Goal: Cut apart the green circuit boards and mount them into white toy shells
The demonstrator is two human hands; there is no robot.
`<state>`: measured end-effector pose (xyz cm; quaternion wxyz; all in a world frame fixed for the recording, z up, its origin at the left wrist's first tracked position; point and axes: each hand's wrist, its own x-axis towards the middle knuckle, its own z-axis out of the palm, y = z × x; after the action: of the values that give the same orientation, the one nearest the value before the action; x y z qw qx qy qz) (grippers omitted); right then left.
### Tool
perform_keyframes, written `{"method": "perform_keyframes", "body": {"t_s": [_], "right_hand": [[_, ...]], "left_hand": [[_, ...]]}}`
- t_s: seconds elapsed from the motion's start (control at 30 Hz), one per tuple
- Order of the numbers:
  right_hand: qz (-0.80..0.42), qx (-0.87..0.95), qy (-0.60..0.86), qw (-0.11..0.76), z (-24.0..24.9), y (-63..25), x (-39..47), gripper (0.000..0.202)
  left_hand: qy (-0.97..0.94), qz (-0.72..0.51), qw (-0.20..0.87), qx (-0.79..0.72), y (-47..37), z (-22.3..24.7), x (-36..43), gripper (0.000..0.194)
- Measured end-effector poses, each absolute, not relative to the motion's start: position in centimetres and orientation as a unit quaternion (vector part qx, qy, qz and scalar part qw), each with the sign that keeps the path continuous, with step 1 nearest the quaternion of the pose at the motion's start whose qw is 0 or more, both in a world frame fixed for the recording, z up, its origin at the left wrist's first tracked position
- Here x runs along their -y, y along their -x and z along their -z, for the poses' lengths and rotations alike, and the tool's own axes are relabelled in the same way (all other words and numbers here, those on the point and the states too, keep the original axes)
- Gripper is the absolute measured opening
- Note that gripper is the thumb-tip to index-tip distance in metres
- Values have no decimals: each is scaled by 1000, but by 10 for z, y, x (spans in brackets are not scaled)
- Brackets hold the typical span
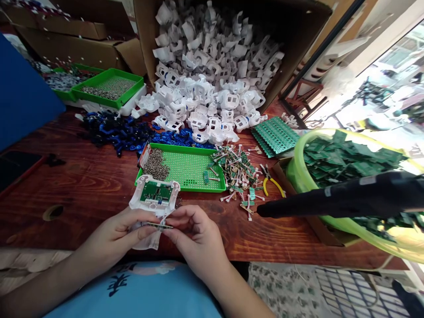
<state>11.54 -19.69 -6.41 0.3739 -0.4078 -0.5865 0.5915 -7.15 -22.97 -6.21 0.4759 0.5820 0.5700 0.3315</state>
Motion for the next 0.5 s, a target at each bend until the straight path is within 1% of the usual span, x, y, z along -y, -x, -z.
{"method": "perform_keyframes", "body": {"t_s": [0.2, 0.33, 0.5], "right_hand": [[-386, 756, 371, 377, 60, -120, 193, 17], [-345, 783, 358, 373, 57, -123, 191, 20], [-333, 803, 327, 371, 59, -127, 194, 28]], "left_hand": [[-537, -344, 510, -577, 71, 59, 228, 20], [-491, -353, 567, -559, 69, 59, 227, 22], [-490, -361, 571, -551, 65, 58, 227, 20]]}}
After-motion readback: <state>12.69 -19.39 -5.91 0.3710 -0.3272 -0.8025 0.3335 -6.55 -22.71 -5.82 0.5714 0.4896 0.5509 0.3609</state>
